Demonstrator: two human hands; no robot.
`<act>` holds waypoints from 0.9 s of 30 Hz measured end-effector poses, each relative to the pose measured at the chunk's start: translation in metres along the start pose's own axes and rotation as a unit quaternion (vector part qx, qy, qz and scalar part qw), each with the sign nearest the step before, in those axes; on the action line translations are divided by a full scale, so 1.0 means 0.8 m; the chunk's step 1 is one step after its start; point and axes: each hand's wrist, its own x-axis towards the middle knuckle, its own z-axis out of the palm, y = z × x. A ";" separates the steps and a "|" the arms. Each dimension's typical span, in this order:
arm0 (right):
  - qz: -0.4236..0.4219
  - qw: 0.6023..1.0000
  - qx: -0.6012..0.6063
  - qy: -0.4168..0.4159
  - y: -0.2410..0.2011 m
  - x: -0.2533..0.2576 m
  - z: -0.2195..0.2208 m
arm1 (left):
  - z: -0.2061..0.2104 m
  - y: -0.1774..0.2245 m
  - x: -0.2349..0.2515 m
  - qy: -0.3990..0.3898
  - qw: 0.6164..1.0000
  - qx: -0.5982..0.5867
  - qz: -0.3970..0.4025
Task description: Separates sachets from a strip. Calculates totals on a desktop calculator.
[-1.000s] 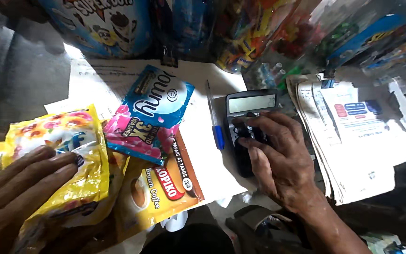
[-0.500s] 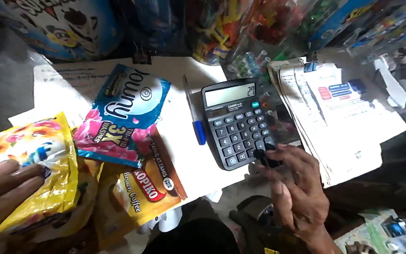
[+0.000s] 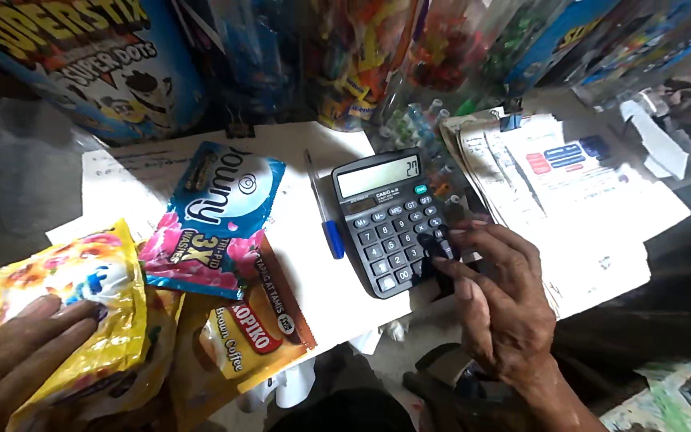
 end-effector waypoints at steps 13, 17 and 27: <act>-0.025 0.999 0.030 0.030 -0.016 -0.020 0.005 | -0.005 0.028 0.018 0.013 0.999 0.021 0.021; -0.048 0.997 0.064 -0.003 -0.033 -0.030 0.020 | 0.002 0.034 0.016 0.050 0.998 0.048 -0.005; -0.088 0.993 0.080 -0.003 -0.097 0.008 0.049 | 0.010 0.042 0.012 0.079 0.991 0.103 -0.024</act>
